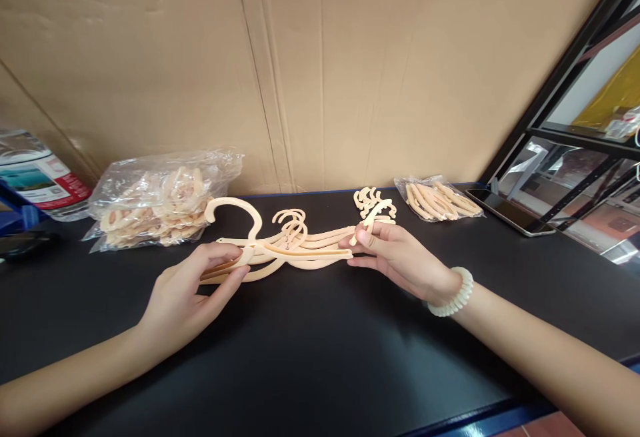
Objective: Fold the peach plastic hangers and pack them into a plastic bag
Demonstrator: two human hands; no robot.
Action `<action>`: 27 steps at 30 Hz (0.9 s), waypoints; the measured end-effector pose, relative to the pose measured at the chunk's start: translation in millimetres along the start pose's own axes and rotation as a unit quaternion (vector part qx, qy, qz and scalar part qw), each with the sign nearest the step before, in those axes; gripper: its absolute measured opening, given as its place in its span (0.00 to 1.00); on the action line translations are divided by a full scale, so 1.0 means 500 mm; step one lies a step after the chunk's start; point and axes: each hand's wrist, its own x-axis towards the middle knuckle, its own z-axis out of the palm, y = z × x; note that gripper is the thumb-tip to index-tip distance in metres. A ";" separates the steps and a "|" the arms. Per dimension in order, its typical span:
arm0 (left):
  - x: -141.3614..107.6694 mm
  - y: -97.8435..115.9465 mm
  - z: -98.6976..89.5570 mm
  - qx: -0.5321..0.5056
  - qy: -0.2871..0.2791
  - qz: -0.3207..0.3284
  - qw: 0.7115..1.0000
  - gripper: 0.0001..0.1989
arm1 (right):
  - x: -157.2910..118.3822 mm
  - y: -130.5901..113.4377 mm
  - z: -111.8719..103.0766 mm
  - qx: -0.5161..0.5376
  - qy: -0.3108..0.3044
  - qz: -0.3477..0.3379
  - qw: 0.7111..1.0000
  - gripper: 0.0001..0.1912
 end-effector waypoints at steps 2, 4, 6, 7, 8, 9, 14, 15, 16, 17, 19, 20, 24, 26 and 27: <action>0.000 0.001 0.000 -0.001 0.003 -0.002 1.000 0.06 | -0.003 -0.005 0.001 0.016 -0.014 0.020 1.000 0.12; -0.001 0.001 0.000 -0.002 0.003 -0.004 1.000 0.06 | -0.005 -0.010 0.003 0.024 -0.036 0.039 0.998 0.13; -0.001 0.001 -0.001 -0.005 0.002 -0.009 1.000 0.06 | -0.006 -0.013 0.005 0.022 -0.054 0.054 0.997 0.13; -0.001 0.001 -0.001 -0.007 0.000 -0.013 1.000 0.06 | -0.007 -0.015 0.006 0.019 -0.060 0.060 0.996 0.12; -0.001 0.001 -0.001 -0.008 -0.001 -0.015 1.000 0.06 | -0.007 -0.015 0.006 0.017 -0.065 0.063 0.996 0.12; -0.001 0.002 -0.001 -0.009 -0.003 -0.015 1.000 0.06 | -0.007 -0.015 0.007 0.017 -0.069 0.066 0.995 0.12; -0.001 0.002 -0.001 -0.004 -0.001 -0.012 1.000 0.06 | -0.006 -0.013 0.003 0.027 -0.075 0.075 0.994 0.11; -0.001 0.002 0.000 -0.003 -0.001 -0.014 1.000 0.06 | -0.006 -0.012 0.002 0.028 -0.074 0.077 0.994 0.11; -0.001 0.002 0.000 -0.003 -0.001 -0.016 1.000 0.06 | -0.006 -0.012 0.001 0.029 -0.073 0.078 0.994 0.11; -0.001 0.001 0.000 -0.003 -0.001 -0.016 1.000 0.06 | -0.005 -0.012 0.000 0.030 -0.072 0.080 0.994 0.12; -0.001 0.001 0.000 0.000 0.002 -0.008 1.000 0.06 | -0.005 -0.013 0.000 0.031 -0.069 0.082 0.994 0.12; 0.000 0.002 0.000 0.003 0.003 -0.002 1.000 0.06 | -0.005 -0.014 0.001 0.029 -0.068 0.083 0.994 0.12; 0.003 0.005 -0.002 0.009 0.009 0.009 1.000 0.05 | -0.004 -0.017 0.002 0.019 -0.072 0.080 0.994 0.11; 0.004 0.007 -0.003 0.010 0.008 0.008 1.000 0.05 | -0.004 -0.018 0.001 0.016 -0.074 0.080 0.994 0.11; 0.004 0.008 -0.003 0.011 0.006 0.007 1.000 0.05 | -0.004 -0.018 0.000 0.015 -0.074 0.081 0.994 0.10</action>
